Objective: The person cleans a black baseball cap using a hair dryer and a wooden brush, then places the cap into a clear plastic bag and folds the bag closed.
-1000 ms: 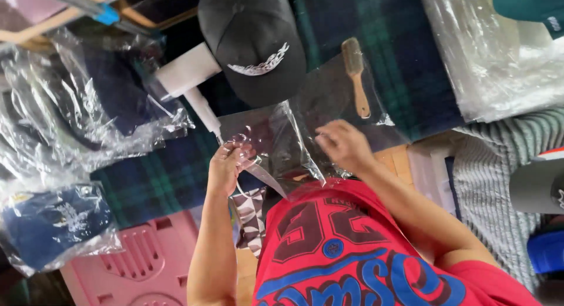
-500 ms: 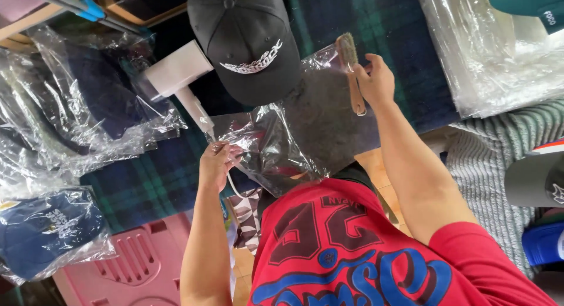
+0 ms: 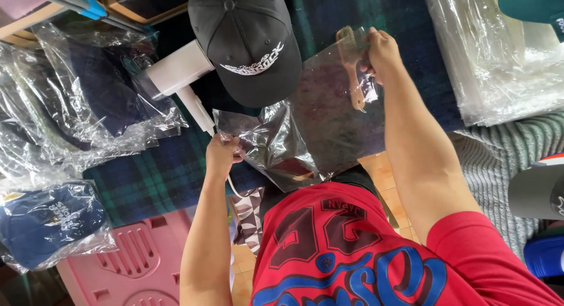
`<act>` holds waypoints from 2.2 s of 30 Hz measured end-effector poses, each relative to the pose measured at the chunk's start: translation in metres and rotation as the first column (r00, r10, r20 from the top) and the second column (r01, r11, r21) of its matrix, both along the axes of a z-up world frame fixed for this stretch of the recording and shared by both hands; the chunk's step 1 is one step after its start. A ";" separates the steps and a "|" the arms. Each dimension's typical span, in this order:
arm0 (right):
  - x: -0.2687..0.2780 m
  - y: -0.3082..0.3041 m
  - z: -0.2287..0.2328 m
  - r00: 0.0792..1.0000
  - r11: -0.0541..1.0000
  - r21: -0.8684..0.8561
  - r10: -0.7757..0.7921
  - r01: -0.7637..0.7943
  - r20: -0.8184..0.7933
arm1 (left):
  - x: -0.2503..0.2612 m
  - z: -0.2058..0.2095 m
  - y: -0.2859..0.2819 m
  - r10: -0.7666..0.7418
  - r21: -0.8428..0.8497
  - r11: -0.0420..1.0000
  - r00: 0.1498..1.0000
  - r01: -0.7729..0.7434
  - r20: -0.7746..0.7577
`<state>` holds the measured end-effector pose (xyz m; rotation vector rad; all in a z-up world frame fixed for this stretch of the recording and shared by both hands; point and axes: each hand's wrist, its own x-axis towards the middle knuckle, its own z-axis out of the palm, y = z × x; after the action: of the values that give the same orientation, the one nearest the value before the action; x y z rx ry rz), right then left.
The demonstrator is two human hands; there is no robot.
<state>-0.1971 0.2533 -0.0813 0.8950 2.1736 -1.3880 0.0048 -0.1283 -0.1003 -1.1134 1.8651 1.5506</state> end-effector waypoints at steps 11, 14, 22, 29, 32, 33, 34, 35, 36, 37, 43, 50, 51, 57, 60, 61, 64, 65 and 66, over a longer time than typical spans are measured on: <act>-0.017 0.041 -0.111 0.856 0.705 0.536 0.512 -0.465 0.069 | 0.009 -0.032 -0.009 -0.021 -0.024 0.999 1.000 0.021 0.019; -0.019 0.075 -0.098 0.936 0.709 0.650 0.353 -0.275 0.011 | 0.006 -0.020 -0.003 -0.036 -0.036 0.999 0.999 0.037 0.031; 0.096 -0.032 -0.022 0.157 0.666 0.731 0.746 -0.148 -0.647 | 0.002 0.010 0.007 0.007 -0.159 0.987 0.999 -0.002 0.033; 0.143 -0.130 -0.059 0.260 0.283 0.773 0.953 -0.568 -0.157 | 0.006 0.010 0.001 -0.155 -0.248 0.957 0.988 0.150 0.001; 0.142 -0.145 -0.048 0.282 0.320 0.815 0.938 -0.483 -0.201 | 0.005 0.080 0.019 -0.479 -0.618 0.681 0.877 0.393 0.029; 0.137 -0.152 -0.041 0.278 0.319 0.821 0.939 -0.474 -0.204 | 0.014 0.059 0.020 -0.477 -0.622 0.682 0.879 0.384 0.019; 0.136 -0.156 -0.034 0.335 0.243 0.736 0.942 -0.632 -0.023 | 0.025 0.037 0.024 -0.643 -0.804 0.523 0.750 0.283 -0.154; 0.136 -0.160 -0.028 0.355 0.186 0.612 0.920 -0.769 0.166 | 0.037 0.014 0.029 -0.794 -0.923 0.370 0.552 0.105 -0.256; 0.136 -0.165 -0.028 0.354 0.184 0.605 0.919 -0.775 0.173 | 0.042 0.014 0.041 -0.793 -0.920 0.374 0.554 0.114 -0.254; 0.135 -0.169 -0.028 0.315 0.146 0.549 0.921 -0.823 0.227 | 0.047 0.014 0.053 -0.853 -0.903 0.367 0.468 0.225 -0.230; 0.141 -0.116 -0.064 0.368 0.325 0.741 0.923 -0.587 -0.113 | 0.057 0.023 0.037 -0.922 -0.596 0.117 0.309 0.795 0.232; 0.118 -0.070 -0.108 0.587 0.753 0.474 0.656 -0.457 -0.475 | 0.053 0.039 0.013 -0.924 -0.360 0.005 0.142 0.933 0.356; 0.102 -0.074 -0.094 0.573 0.750 0.477 0.659 -0.458 -0.487 | 0.047 0.032 0.009 -0.920 -0.374 0.012 0.157 0.927 0.358; 0.038 -0.101 -0.030 0.851 0.935 -0.181 0.181 -0.304 -0.493 | 0.013 -0.044 -0.009 -0.897 -0.624 0.167 0.381 0.763 0.226; 0.017 -0.107 -0.034 0.924 0.894 -0.380 0.085 -0.235 -0.372 | -0.028 -0.059 -0.005 -0.800 -0.693 0.263 0.553 0.671 0.232; 0.012 -0.107 -0.038 0.942 0.870 -0.450 0.044 -0.200 -0.334 | -0.045 -0.040 0.001 -0.685 -0.676 0.554 0.728 0.486 -0.038; -0.003 -0.111 -0.045 0.964 0.801 -0.583 -0.026 -0.138 -0.263 | -0.082 -0.006 0.014 -0.131 -0.213 0.977 0.870 0.031 -0.475; -0.004 -0.110 -0.047 0.973 0.759 -0.643 -0.060 -0.102 -0.224 | -0.089 0.002 0.019 0.254 0.197 0.964 0.823 -0.176 -0.508; -0.005 -0.112 -0.047 0.972 0.760 -0.642 -0.060 -0.103 -0.227 | -0.095 -0.012 0.024 0.254 0.199 0.964 0.822 -0.175 -0.510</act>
<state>-0.2021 0.1408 -0.1284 0.4447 1.6102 -2.1309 -0.0897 -0.1040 -0.1124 -0.9099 1.9633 2.2756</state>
